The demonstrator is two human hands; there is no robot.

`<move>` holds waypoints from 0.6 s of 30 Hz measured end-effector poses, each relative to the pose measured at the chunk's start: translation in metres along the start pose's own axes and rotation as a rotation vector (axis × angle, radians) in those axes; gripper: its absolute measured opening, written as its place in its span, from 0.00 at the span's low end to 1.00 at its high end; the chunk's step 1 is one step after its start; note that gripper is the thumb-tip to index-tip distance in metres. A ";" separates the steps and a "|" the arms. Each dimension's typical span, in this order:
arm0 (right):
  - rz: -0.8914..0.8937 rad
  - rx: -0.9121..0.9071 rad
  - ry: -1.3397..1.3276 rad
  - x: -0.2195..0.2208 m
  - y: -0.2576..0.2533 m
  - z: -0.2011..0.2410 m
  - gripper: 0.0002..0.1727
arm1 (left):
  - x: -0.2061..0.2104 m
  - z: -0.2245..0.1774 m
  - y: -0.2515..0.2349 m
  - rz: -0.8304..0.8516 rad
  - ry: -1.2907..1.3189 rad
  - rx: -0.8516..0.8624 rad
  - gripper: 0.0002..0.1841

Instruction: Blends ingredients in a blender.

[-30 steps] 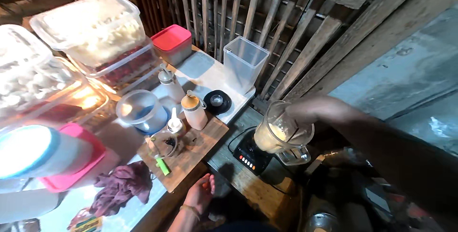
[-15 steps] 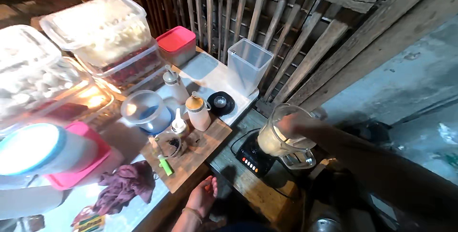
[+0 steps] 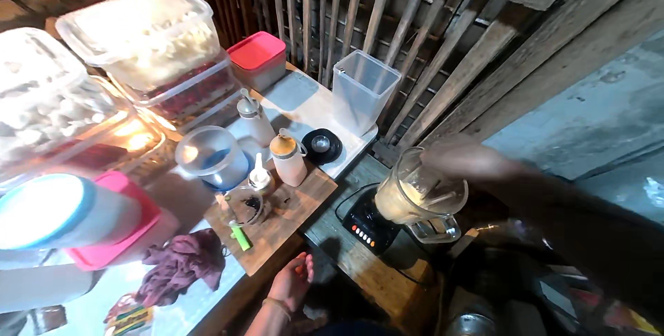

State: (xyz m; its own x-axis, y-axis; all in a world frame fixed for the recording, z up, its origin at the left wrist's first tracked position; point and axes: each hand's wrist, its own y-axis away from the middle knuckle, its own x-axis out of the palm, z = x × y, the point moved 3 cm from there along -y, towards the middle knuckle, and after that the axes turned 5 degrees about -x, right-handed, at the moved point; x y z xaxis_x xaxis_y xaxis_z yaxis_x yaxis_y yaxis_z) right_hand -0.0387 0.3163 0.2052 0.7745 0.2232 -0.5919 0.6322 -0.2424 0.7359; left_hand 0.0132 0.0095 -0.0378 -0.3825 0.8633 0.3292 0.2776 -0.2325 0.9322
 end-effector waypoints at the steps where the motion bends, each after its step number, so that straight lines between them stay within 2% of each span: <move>1: 0.005 0.014 0.047 -0.006 0.007 0.001 0.08 | 0.000 0.001 -0.001 -0.003 -0.008 0.001 0.10; 3: 0.018 0.000 0.043 -0.003 0.004 0.010 0.09 | 0.000 0.002 0.000 0.003 -0.022 0.003 0.11; 7: 0.066 -0.059 -0.011 0.034 -0.034 0.027 0.12 | 0.004 0.001 0.006 0.009 -0.025 0.008 0.10; 12: 0.000 -0.025 0.027 0.001 -0.001 0.014 0.10 | -0.003 -0.001 0.004 -0.007 -0.014 0.011 0.10; 18: -0.044 -0.020 -0.130 0.036 -0.035 0.009 0.09 | -0.002 0.001 0.006 0.016 -0.031 0.018 0.11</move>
State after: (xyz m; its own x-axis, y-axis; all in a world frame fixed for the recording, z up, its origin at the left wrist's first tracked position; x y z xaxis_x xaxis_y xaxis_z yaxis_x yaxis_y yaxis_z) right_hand -0.0325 0.3248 0.1552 0.7433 0.1088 -0.6601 0.6658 -0.2160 0.7141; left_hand 0.0160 0.0071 -0.0332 -0.3506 0.8730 0.3391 0.2993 -0.2386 0.9238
